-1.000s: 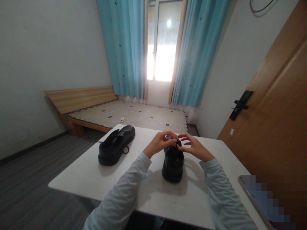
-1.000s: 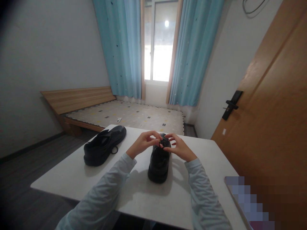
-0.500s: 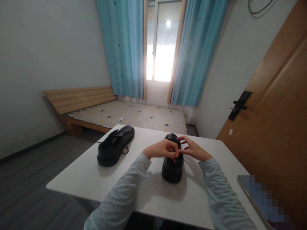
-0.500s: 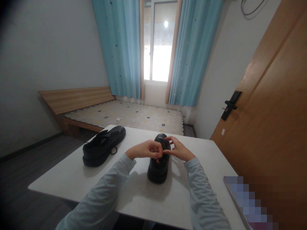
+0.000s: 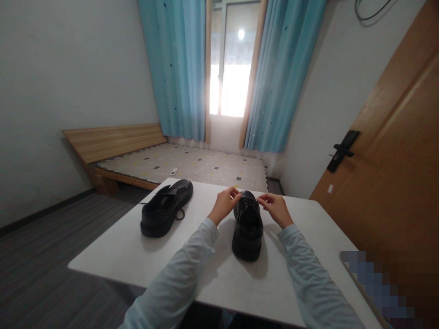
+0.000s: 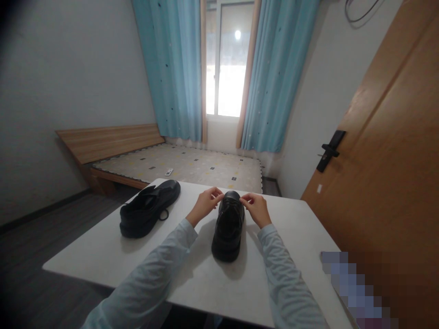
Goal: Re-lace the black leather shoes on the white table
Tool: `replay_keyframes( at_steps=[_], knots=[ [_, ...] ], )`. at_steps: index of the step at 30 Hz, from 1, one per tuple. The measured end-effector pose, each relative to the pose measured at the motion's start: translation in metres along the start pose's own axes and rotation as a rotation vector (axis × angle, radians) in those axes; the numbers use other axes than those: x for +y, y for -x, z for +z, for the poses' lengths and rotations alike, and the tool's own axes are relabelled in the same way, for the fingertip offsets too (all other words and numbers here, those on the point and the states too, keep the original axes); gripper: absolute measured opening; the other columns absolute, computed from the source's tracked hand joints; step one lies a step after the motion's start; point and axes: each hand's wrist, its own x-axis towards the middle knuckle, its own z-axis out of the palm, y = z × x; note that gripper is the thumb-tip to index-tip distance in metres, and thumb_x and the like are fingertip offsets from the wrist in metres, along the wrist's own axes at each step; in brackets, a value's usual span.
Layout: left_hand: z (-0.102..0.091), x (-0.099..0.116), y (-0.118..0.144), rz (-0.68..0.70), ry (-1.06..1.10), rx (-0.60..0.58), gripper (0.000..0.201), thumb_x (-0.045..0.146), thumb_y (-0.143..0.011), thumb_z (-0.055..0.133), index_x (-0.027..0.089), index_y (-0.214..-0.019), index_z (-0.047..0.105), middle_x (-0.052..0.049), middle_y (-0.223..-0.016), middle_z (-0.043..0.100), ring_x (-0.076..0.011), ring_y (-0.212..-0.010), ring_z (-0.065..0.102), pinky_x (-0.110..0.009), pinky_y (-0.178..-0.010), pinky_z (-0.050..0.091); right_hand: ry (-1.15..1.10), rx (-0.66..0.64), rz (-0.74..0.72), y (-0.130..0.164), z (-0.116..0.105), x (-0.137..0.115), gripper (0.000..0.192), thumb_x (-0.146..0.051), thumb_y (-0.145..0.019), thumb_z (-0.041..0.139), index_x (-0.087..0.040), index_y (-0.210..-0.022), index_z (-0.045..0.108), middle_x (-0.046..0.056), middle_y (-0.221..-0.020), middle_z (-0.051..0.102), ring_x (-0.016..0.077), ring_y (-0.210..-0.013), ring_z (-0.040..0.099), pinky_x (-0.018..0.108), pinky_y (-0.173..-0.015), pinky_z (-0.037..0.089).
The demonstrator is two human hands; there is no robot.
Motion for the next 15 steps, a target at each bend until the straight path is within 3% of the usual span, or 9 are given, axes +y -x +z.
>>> replay_keyframes(
  at_steps=[8,15],
  knots=[
    [0.011,-0.005,0.002,-0.005,-0.052,-0.016,0.018,0.032,-0.077,0.057,0.015,-0.078,0.062,-0.002,-0.073,0.065,-0.0118,-0.062,0.059,-0.024,-0.061,0.047,-0.113,0.0,0.06,-0.003,0.015,-0.002,0.042,-0.054,-0.06,0.068,-0.012,-0.065,0.065,0.004,-0.055,0.061,0.0102,-0.042,0.047,0.022,-0.039,0.037],
    [0.013,-0.005,0.001,0.017,-0.068,-0.056,0.02,0.034,-0.075,0.06,0.015,-0.08,0.063,-0.001,-0.073,0.064,-0.0116,-0.062,0.057,-0.023,-0.061,0.044,-0.154,-0.102,0.111,-0.006,0.018,-0.001,0.035,-0.047,-0.063,0.067,-0.013,-0.065,0.062,0.002,-0.055,0.059,0.0116,-0.045,0.05,0.022,-0.039,0.039]
  ],
)
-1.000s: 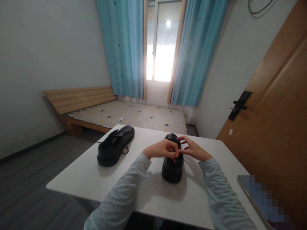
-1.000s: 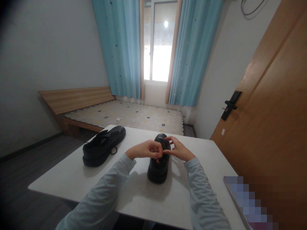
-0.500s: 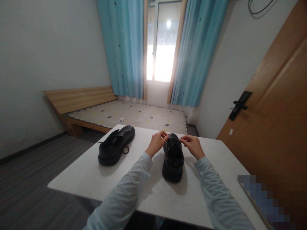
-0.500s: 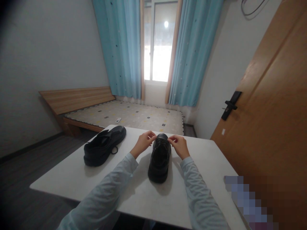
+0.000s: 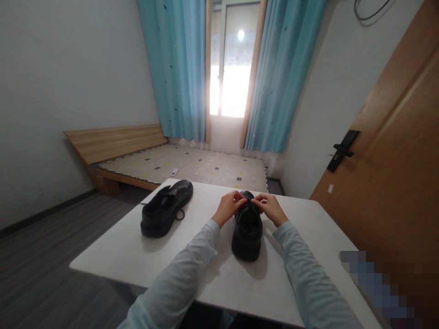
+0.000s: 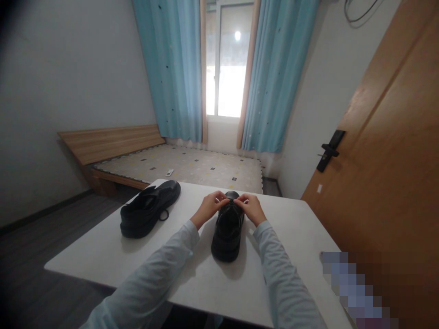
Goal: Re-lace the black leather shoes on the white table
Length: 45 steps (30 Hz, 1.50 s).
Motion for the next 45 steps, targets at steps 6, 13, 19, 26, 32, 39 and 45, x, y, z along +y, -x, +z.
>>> replay_keyframes(
  at_steps=[6,13,19,26,32,39,45],
  knots=[
    [0.001,-0.003,-0.003,-0.027,0.032,-0.068,0.022,0.035,-0.073,0.062,0.014,-0.076,0.062,-0.001,-0.069,0.062,-0.013,-0.066,0.057,-0.023,-0.061,0.044,0.156,0.098,-0.061,-0.001,0.003,0.003,0.027,-0.042,-0.069,0.058,-0.016,-0.064,0.058,-0.001,-0.048,0.056,0.013,-0.044,0.05,0.025,-0.043,0.04],
    [0.001,0.002,-0.004,0.108,-0.136,0.002,0.01,0.023,-0.08,0.056,0.015,-0.074,0.053,-0.003,-0.076,0.057,-0.015,-0.076,0.054,-0.028,-0.073,0.044,0.216,0.14,-0.086,-0.002,0.001,0.002,0.017,-0.035,-0.073,0.051,-0.019,-0.066,0.05,-0.001,-0.05,0.053,0.0145,-0.047,0.052,0.026,-0.048,0.042],
    [0.002,-0.001,-0.004,0.104,-0.175,-0.009,0.01,0.018,-0.083,0.051,0.016,-0.073,0.047,-0.002,-0.072,0.054,-0.0156,-0.073,0.054,-0.028,-0.07,0.044,0.282,0.187,-0.126,-0.002,0.0,0.006,0.013,-0.028,-0.074,0.048,-0.02,-0.064,0.045,0.0,-0.056,0.053,0.014,-0.05,0.052,0.026,-0.048,0.041],
    [-0.002,-0.005,-0.004,0.061,-0.161,-0.055,0.011,0.017,-0.085,0.046,0.016,-0.074,0.045,-0.001,-0.07,0.053,-0.0126,-0.063,0.053,-0.027,-0.063,0.045,0.359,0.177,-0.103,-0.002,-0.001,0.012,0.014,-0.025,-0.075,0.048,-0.02,-0.063,0.043,0.0,-0.055,0.053,0.0139,-0.049,0.052,0.025,-0.049,0.04],
    [-0.001,-0.01,-0.006,0.061,-0.168,-0.051,0.012,0.018,-0.085,0.047,0.016,-0.073,0.046,-0.002,-0.073,0.054,-0.0124,-0.064,0.053,-0.026,-0.063,0.045,0.374,0.134,-0.078,0.001,-0.005,0.009,0.017,-0.026,-0.075,0.048,-0.02,-0.06,0.045,-0.002,-0.048,0.052,0.0125,-0.044,0.05,0.024,-0.047,0.037],
    [-0.008,-0.008,-0.006,0.13,-0.225,-0.014,0.011,0.017,-0.079,0.054,0.017,-0.069,0.049,0.0,-0.07,0.055,-0.0139,-0.069,0.052,-0.026,-0.068,0.043,0.272,0.083,-0.018,0.006,-0.009,0.001,0.017,-0.032,-0.07,0.057,-0.018,-0.06,0.052,-0.002,-0.047,0.054,0.0107,-0.036,0.048,0.022,-0.039,0.036],
    [-0.011,-0.005,-0.004,0.236,-0.161,0.011,0.006,0.014,-0.077,0.055,0.018,-0.082,0.055,0.001,-0.074,0.059,-0.0126,-0.071,0.054,-0.023,-0.068,0.042,0.133,0.065,-0.058,0.011,-0.009,-0.008,0.016,-0.032,-0.067,0.061,-0.017,-0.071,0.058,-0.002,-0.048,0.056,0.0121,-0.037,0.051,0.019,-0.03,0.036]
  ],
)
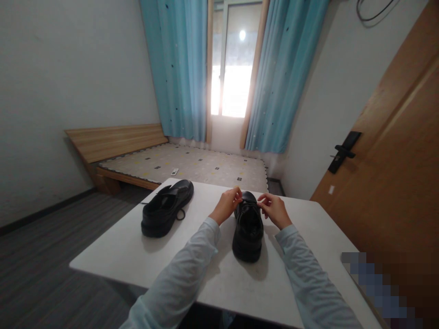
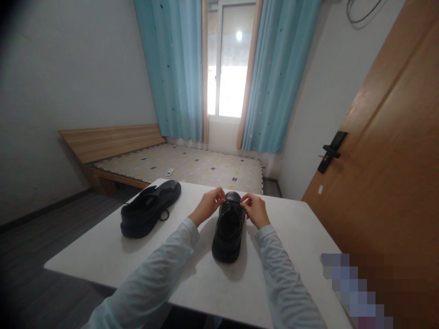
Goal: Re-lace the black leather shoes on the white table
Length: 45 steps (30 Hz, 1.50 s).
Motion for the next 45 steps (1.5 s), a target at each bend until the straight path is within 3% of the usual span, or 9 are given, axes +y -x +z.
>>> replay_keyframes(
  at_steps=[3,8,13,20,26,34,40,45],
  knots=[
    [0.0,0.0,0.001,0.081,0.001,-0.009,0.012,0.012,-0.078,0.053,0.019,-0.085,0.059,0.0,-0.078,0.06,-0.0122,-0.073,0.055,-0.022,-0.07,0.042,0.109,-0.03,-0.07,0.001,-0.001,-0.002,0.009,-0.024,-0.07,0.055,-0.017,-0.072,0.061,-0.001,-0.051,0.057,0.0116,-0.039,0.053,0.018,-0.032,0.037],
    [-0.003,0.003,0.002,0.115,-0.039,-0.064,0.014,0.017,-0.082,0.049,0.02,-0.086,0.062,-0.001,-0.081,0.061,-0.0116,-0.071,0.056,-0.021,-0.069,0.041,0.25,-0.075,-0.13,0.003,-0.003,-0.009,0.015,-0.016,-0.071,0.048,-0.017,-0.074,0.063,-0.001,-0.056,0.059,0.011,-0.045,0.055,0.019,-0.04,0.041],
    [-0.009,0.011,0.004,0.083,-0.134,-0.115,0.017,0.036,-0.082,0.054,0.022,-0.088,0.062,-0.001,-0.083,0.062,-0.0133,-0.071,0.056,-0.022,-0.066,0.041,0.278,-0.119,-0.182,0.005,-0.003,-0.016,0.015,-0.027,-0.08,0.047,-0.018,-0.073,0.057,-0.001,-0.058,0.056,0.0126,-0.05,0.055,0.02,-0.042,0.04],
    [-0.013,0.02,0.007,0.006,-0.243,-0.159,0.014,0.032,-0.082,0.054,0.027,-0.092,0.062,-0.001,-0.086,0.059,-0.016,-0.078,0.057,-0.023,-0.067,0.041,0.261,-0.156,-0.224,0.006,-0.001,-0.016,0.012,-0.024,-0.08,0.049,-0.019,-0.069,0.049,-0.002,-0.058,0.048,0.0105,-0.048,0.048,0.018,-0.038,0.035],
    [-0.016,0.023,0.008,-0.035,-0.242,-0.159,0.015,0.035,-0.081,0.054,0.024,-0.089,0.061,-0.002,-0.088,0.057,-0.0159,-0.08,0.057,-0.023,-0.07,0.042,0.276,-0.154,-0.237,0.006,-0.003,-0.015,0.015,-0.022,-0.08,0.047,-0.019,-0.065,0.047,-0.001,-0.06,0.046,0.01,-0.05,0.047,0.017,-0.036,0.035],
    [-0.02,0.018,0.009,-0.001,-0.26,-0.125,0.013,0.033,-0.081,0.054,0.023,-0.088,0.059,-0.002,-0.095,0.056,-0.0144,-0.079,0.057,-0.023,-0.065,0.042,0.215,-0.171,-0.159,0.006,-0.011,-0.011,0.015,-0.027,-0.076,0.05,-0.017,-0.065,0.05,0.002,-0.067,0.052,0.0117,-0.053,0.054,0.016,-0.031,0.041],
    [-0.02,0.017,0.007,-0.016,-0.193,-0.107,0.006,0.024,-0.078,0.055,0.019,-0.079,0.058,-0.002,-0.082,0.06,-0.0129,-0.07,0.056,-0.022,-0.065,0.042,0.257,-0.089,-0.097,0.008,-0.015,-0.02,0.012,-0.022,-0.067,0.056,-0.015,-0.058,0.056,0.0,-0.055,0.055,0.0065,-0.038,0.048,0.013,-0.029,0.032],
    [-0.014,0.017,0.004,-0.026,-0.066,-0.075,0.005,0.017,-0.075,0.053,0.017,-0.07,0.055,0.0,-0.067,0.06,-0.0109,-0.06,0.053,-0.022,-0.061,0.041,-0.047,-0.035,0.048,0.009,-0.008,-0.019,0.021,-0.024,-0.061,0.061,-0.016,-0.049,0.045,0.005,-0.064,0.065,0.0074,-0.036,0.05,0.016,-0.029,0.03]
  ],
)
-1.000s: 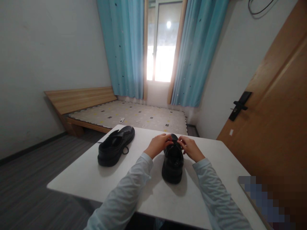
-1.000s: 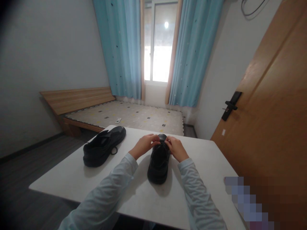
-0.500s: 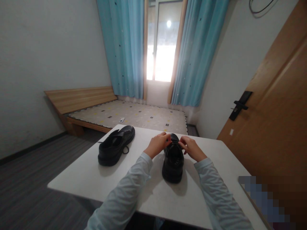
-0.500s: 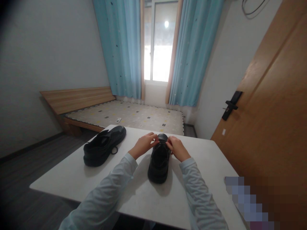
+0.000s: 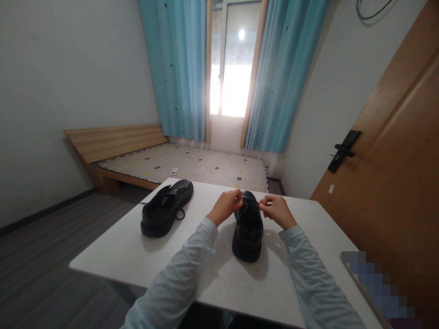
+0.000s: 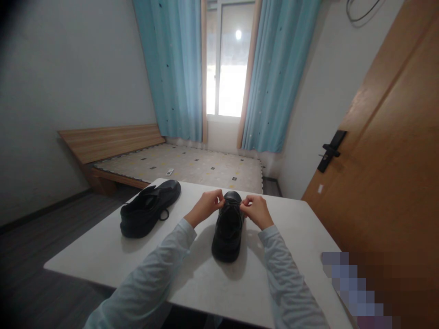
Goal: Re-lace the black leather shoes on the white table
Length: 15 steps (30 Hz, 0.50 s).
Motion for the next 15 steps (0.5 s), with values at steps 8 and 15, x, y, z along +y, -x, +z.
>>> replay_keyframes(
  at_steps=[8,15],
  knots=[
    [0.0029,0.0036,0.0016,-0.324,0.735,-0.14,0.018,0.017,-0.073,0.054,0.016,-0.091,0.051,0.001,-0.07,0.057,-0.006,-0.053,0.051,-0.015,-0.046,0.037,-0.517,-0.094,0.208,-0.0004,0.0045,-0.0005,0.022,-0.024,-0.058,0.068,-0.015,-0.072,0.054,-0.002,-0.057,0.059,0.0096,-0.046,0.055,0.018,-0.037,0.044],
    [0.0104,0.0033,-0.0009,-0.284,0.636,-0.147,0.022,0.029,-0.074,0.057,0.013,-0.089,0.06,0.002,-0.063,0.053,-0.0071,-0.052,0.049,-0.016,-0.044,0.039,-0.264,-0.118,0.105,-0.0027,0.006,0.0026,0.032,-0.04,-0.06,0.07,-0.012,-0.073,0.061,-0.002,-0.054,0.055,0.0086,-0.04,0.049,0.021,-0.031,0.042]
  ],
)
